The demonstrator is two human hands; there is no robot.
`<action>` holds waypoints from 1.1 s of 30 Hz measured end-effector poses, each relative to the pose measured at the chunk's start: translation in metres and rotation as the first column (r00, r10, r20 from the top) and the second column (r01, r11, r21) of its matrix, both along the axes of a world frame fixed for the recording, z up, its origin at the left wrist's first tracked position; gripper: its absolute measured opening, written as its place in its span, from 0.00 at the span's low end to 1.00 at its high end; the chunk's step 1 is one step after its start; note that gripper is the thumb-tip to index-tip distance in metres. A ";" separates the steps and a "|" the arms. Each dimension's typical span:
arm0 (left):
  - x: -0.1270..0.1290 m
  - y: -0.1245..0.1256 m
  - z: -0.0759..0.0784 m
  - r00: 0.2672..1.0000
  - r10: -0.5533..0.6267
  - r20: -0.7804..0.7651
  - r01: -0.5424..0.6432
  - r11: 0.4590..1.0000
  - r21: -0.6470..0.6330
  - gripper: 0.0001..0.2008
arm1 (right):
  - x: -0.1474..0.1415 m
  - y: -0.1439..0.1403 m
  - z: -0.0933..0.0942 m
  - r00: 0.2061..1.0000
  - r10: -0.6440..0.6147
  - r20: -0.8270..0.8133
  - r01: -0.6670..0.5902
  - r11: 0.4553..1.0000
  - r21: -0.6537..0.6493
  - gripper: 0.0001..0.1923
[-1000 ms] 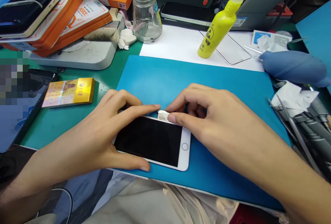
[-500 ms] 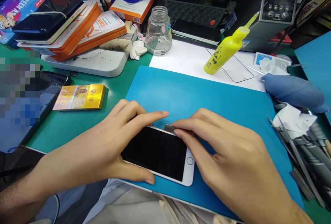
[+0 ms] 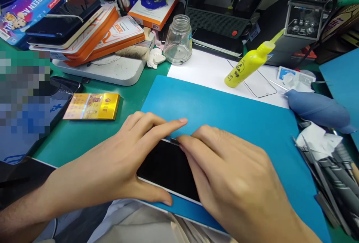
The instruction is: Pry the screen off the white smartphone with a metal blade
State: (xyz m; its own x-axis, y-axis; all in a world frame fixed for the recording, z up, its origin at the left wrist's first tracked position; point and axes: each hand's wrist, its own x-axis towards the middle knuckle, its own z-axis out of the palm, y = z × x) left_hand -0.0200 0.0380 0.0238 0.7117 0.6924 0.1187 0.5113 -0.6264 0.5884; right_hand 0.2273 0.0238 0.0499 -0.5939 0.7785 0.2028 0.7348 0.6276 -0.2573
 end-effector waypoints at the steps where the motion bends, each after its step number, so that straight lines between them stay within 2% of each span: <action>1: 0.000 0.000 0.000 1.000 0.000 -0.001 0.000 1.000 0.008 0.55 | 0.000 0.000 0.000 1.000 0.014 0.027 -0.014 1.000 0.018 0.14; 4: 0.000 0.001 0.001 1.000 0.001 0.013 -0.002 0.999 0.032 0.50 | 0.000 0.002 0.001 0.999 0.040 0.034 -0.041 0.999 0.028 0.15; 8: 0.000 0.000 0.002 1.000 0.018 0.026 -0.020 0.998 0.067 0.42 | 0.000 0.012 0.005 0.995 0.010 -0.101 -0.017 0.998 -0.062 0.14; 11: 0.000 -0.002 0.003 1.000 0.025 -0.002 -0.025 0.997 0.074 0.42 | 0.001 0.021 0.004 0.982 -0.007 -0.187 -0.025 0.985 -0.170 0.14; 15: 0.002 -0.002 0.003 0.999 0.031 -0.008 -0.030 0.997 0.073 0.44 | 0.004 0.031 0.003 0.956 -0.119 -0.270 -0.008 0.905 -0.426 0.12; 17: 0.002 -0.001 0.003 0.999 0.037 -0.009 -0.036 0.995 0.090 0.44 | 0.005 0.032 0.003 0.942 -0.172 -0.287 0.005 0.865 -0.501 0.11; 22: 0.001 -0.001 0.002 0.998 0.049 -0.029 -0.045 0.992 0.122 0.44 | 0.004 0.023 0.001 0.921 -0.259 -0.292 0.111 0.890 -0.442 0.09; 26: 0.001 -0.001 0.001 0.998 0.050 -0.045 -0.044 0.991 0.126 0.45 | 0.002 0.022 -0.002 0.877 -0.372 -0.305 0.167 0.830 -0.533 0.09; 28: 0.001 -0.002 0.001 0.997 0.063 -0.047 -0.056 0.990 0.133 0.45 | 0.002 0.025 -0.002 0.886 -0.369 -0.281 0.164 0.816 -0.554 0.07; 33: 0.000 -0.003 0.000 0.997 0.080 -0.006 -0.079 0.989 0.121 0.44 | 0.001 0.030 0.002 0.891 -0.383 -0.243 0.175 0.785 -0.594 0.08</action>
State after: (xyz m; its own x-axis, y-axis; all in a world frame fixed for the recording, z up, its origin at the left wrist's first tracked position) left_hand -0.0198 0.0346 0.0239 0.6565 0.7281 0.1975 0.5685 -0.6495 0.5050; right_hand 0.2278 0.0542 0.0522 -0.3084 0.9372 -0.1630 0.6574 0.0861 -0.7486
